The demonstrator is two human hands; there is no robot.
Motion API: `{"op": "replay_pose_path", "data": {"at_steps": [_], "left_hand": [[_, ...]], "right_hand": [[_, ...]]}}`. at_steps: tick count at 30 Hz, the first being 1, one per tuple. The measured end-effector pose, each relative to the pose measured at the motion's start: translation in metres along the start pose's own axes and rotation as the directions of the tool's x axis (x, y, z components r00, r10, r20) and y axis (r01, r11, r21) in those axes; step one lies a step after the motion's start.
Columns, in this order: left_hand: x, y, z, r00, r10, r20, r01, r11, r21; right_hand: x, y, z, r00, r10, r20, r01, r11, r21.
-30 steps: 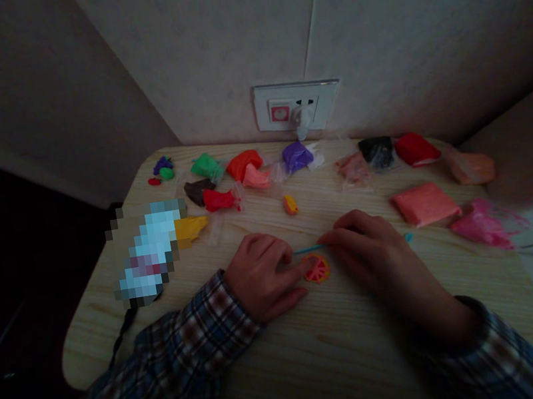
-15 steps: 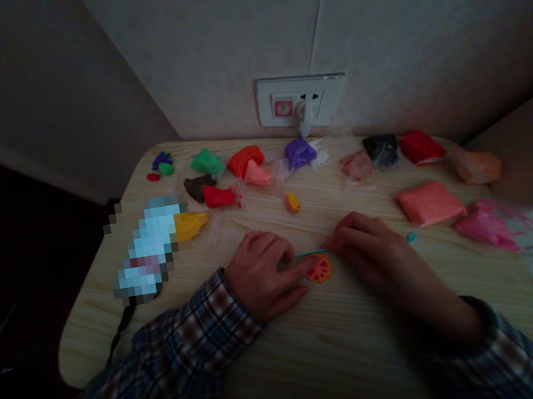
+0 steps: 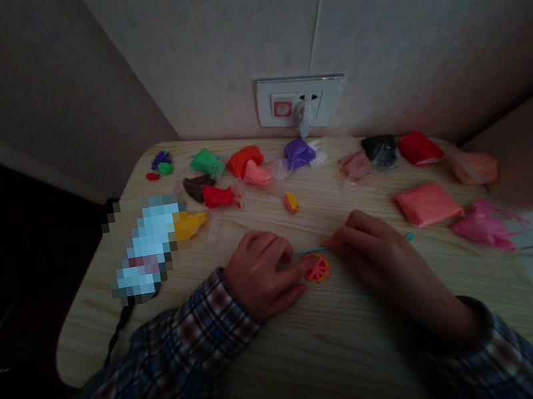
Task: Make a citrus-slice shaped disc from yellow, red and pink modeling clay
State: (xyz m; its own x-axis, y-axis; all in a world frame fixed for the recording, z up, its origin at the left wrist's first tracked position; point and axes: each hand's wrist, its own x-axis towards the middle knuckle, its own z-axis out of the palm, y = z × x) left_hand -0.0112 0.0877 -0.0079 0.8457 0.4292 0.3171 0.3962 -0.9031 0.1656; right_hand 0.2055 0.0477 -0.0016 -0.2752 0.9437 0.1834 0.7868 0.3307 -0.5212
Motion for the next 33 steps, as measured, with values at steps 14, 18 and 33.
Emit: {"op": "replay_pose_path", "data": {"at_steps": [14,18,33], "left_hand": [[0.0,-0.0014,0.0011,1.0,0.005,-0.009,-0.005,1.0,-0.026],[0.0005,-0.0013,0.0006,1.0,0.007,-0.013,-0.007,1.0,-0.02],[0.0095,0.0021,0.0024,0.997,-0.041,0.071,0.051,0.987,-0.15]], "right_hand": [[0.0001,-0.0009,-0.0047,0.998,-0.068,-0.013,0.066,0.995,-0.072],[-0.0013,-0.0004,-0.0049,0.998,-0.057,-0.019,0.056,0.996,-0.075],[-0.0076,-0.0002,-0.0096,0.985,0.096,-0.142,-0.104,0.993,-0.052]]}}
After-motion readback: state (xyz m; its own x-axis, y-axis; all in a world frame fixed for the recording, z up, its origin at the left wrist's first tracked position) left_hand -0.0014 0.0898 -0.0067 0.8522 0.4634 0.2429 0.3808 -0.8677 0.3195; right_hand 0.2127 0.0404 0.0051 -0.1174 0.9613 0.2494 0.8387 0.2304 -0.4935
